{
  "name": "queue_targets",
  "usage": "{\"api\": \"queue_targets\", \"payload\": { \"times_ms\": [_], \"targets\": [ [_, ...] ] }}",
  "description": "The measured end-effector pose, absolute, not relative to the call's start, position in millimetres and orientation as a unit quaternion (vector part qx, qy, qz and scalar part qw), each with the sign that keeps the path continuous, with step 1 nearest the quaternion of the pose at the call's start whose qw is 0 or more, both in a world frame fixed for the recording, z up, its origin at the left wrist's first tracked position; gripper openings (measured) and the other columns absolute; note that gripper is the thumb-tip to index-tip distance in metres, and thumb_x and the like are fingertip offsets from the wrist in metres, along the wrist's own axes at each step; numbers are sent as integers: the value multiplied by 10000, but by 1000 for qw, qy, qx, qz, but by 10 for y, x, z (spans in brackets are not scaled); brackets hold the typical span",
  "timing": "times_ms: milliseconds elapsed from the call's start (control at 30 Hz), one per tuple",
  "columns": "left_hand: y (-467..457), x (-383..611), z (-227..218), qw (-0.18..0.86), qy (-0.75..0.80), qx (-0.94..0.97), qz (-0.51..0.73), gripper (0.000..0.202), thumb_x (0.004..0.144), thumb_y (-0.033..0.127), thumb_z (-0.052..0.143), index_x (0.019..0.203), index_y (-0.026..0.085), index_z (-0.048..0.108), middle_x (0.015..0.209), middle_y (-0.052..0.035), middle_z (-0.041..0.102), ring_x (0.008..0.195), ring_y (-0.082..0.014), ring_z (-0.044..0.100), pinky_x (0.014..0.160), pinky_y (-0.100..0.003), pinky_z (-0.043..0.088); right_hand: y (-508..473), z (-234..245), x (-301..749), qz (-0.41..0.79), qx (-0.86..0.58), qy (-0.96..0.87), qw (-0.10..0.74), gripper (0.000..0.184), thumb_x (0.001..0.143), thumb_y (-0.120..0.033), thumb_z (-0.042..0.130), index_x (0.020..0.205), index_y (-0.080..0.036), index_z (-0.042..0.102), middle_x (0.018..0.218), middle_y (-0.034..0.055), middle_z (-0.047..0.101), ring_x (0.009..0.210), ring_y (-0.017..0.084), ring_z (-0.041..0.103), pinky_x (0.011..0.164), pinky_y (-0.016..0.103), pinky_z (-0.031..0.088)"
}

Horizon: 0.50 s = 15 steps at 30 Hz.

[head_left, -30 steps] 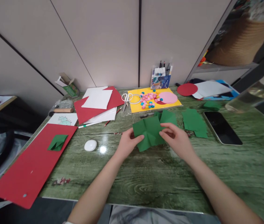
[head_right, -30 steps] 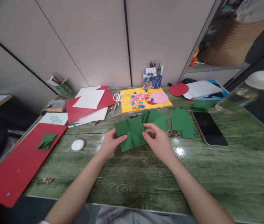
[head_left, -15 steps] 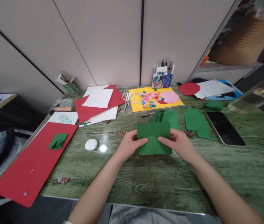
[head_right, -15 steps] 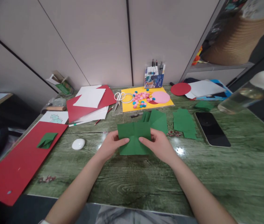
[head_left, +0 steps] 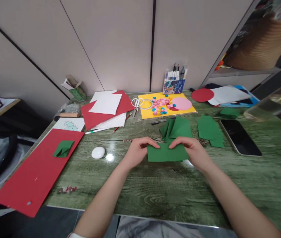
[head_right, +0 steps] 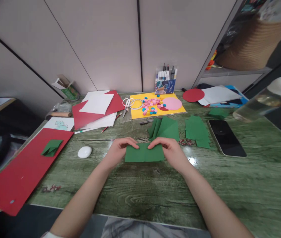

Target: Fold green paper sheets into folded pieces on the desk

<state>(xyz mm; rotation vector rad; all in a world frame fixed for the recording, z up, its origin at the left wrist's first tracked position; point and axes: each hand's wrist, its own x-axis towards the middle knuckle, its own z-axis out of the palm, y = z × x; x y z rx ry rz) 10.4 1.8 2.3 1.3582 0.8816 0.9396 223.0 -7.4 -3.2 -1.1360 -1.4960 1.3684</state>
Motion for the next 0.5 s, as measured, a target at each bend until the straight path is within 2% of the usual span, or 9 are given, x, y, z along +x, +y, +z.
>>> {"api": "queue_targets", "payload": {
  "times_ms": [133,300,500],
  "targets": [
    [38,73,23,592,375,603,381,189,692,78,491,642,151,659,778,-41,612,760,-148,559,648,-231,425,-50,-54,2272,528,-457,-606,381,235,716,-93,480,687,-215,679,740,8,635,702,156,565,598,244,410],
    [28,72,46,677,366,529,357,105,664,96,506,664,150,596,649,16,502,543,-80,451,479,-176,329,-53,-26,2285,550,-450,-602,363,270,665,-66,441,677,-205,672,741,16,621,682,158,546,580,246,399],
    [26,83,4,753,329,430,375,65,582,74,573,588,137,559,618,7,487,554,-95,483,491,-187,373,-97,-16,2240,632,-430,-519,383,183,626,-102,485,630,-194,643,683,19,566,613,149,505,518,243,376]
  ]
}}
